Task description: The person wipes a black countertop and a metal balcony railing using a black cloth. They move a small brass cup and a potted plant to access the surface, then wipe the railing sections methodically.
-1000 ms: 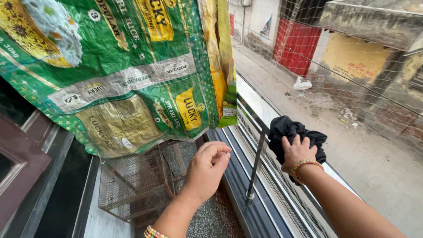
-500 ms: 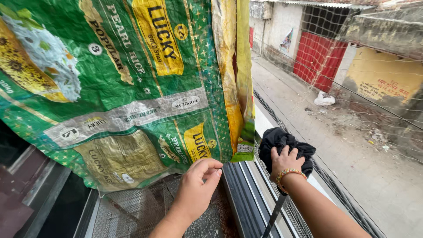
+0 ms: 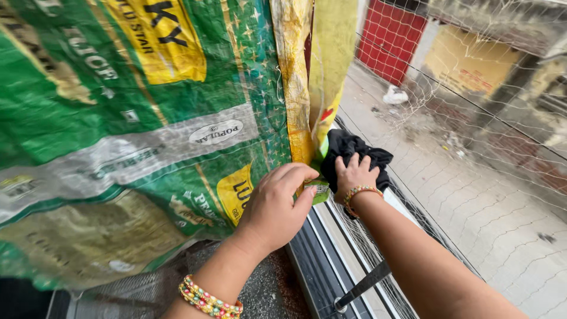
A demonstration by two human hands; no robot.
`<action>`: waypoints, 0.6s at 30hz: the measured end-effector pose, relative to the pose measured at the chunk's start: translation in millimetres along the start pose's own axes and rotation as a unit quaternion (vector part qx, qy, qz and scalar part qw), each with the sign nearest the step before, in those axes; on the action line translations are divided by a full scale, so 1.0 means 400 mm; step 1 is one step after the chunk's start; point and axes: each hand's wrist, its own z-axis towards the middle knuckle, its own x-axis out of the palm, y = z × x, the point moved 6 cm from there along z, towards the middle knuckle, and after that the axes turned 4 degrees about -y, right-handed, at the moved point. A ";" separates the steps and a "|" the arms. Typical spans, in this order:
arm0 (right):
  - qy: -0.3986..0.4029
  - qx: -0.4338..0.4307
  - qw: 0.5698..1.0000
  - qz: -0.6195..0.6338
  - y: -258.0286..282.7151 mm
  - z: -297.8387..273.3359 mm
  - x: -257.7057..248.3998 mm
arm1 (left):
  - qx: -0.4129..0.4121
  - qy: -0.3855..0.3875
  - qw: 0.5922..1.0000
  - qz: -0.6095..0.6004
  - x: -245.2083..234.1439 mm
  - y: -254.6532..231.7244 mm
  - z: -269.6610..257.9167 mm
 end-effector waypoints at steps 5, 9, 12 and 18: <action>0.004 0.001 1.000 -0.003 0.064 0.129 -0.015 | 0.052 0.045 0.997 0.035 -0.003 0.137 0.104; 0.021 0.007 1.000 0.005 0.106 0.238 -0.012 | 0.124 0.032 0.991 0.048 -0.017 0.239 0.161; 0.025 -0.001 1.000 -0.008 0.131 0.315 0.007 | 0.147 0.035 0.987 0.063 -0.012 0.303 0.189; -0.015 -0.012 1.000 -0.004 0.157 0.478 0.061 | 0.172 0.055 0.979 0.091 0.005 0.371 0.221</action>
